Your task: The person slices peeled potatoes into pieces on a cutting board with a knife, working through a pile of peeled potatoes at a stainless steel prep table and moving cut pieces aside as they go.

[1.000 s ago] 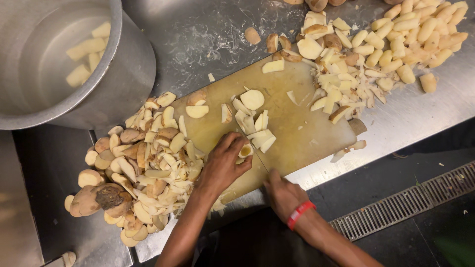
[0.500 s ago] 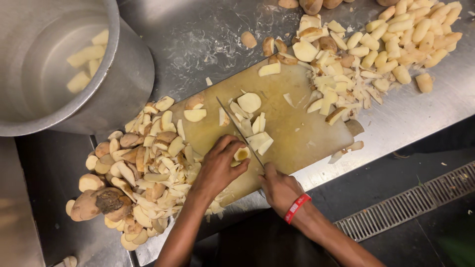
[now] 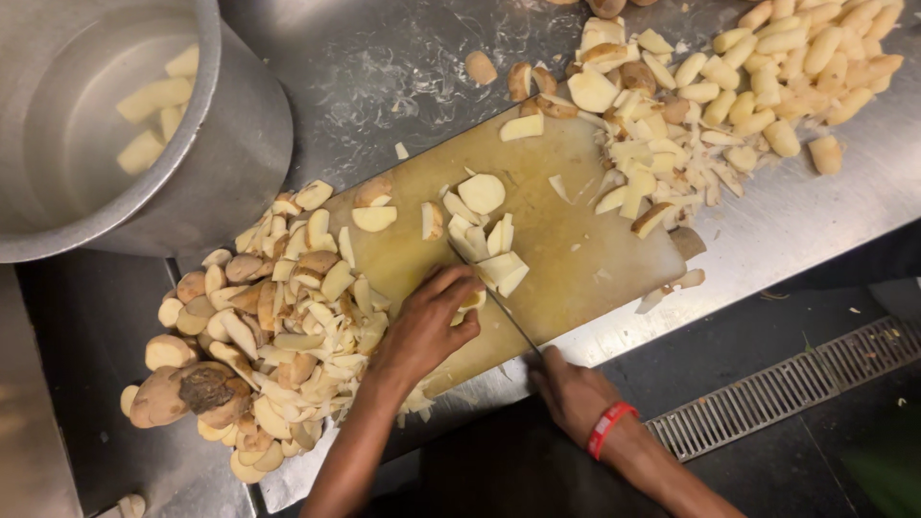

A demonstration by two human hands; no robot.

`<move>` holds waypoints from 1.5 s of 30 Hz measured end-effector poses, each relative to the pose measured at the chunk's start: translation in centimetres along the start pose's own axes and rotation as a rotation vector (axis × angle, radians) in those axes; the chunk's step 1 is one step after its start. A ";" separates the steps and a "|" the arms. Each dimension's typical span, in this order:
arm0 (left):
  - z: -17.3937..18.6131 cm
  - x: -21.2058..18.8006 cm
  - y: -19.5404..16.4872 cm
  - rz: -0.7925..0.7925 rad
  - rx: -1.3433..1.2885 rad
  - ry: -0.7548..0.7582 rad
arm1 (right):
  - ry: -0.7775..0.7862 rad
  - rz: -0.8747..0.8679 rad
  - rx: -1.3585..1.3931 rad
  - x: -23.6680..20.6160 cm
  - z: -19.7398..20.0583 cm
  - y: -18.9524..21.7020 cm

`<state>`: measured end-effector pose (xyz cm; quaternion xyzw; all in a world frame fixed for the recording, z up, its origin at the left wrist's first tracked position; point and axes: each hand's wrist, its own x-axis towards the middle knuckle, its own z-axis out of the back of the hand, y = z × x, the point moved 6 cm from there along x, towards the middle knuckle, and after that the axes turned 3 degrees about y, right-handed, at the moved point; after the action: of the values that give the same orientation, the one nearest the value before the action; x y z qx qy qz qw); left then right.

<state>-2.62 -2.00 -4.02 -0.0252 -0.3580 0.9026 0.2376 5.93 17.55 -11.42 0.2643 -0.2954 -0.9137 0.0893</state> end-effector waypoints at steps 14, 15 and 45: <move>0.1 -0.1 0.4 0.189 0.000 0.008 | -0.098 0.093 0.086 3.1 1.2 4.6; 0.0 -0.1 0.5 0.188 -0.006 0.005 | -0.081 0.070 0.057 3.0 0.8 4.1; -0.4 -0.6 0.3 0.102 0.046 -0.117 | -0.004 -0.046 -0.064 0.1 -1.4 0.1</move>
<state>-2.16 -2.18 -4.63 0.0147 -0.3489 0.9214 0.1704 6.61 16.81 -12.34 0.2662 -0.2598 -0.9251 0.0762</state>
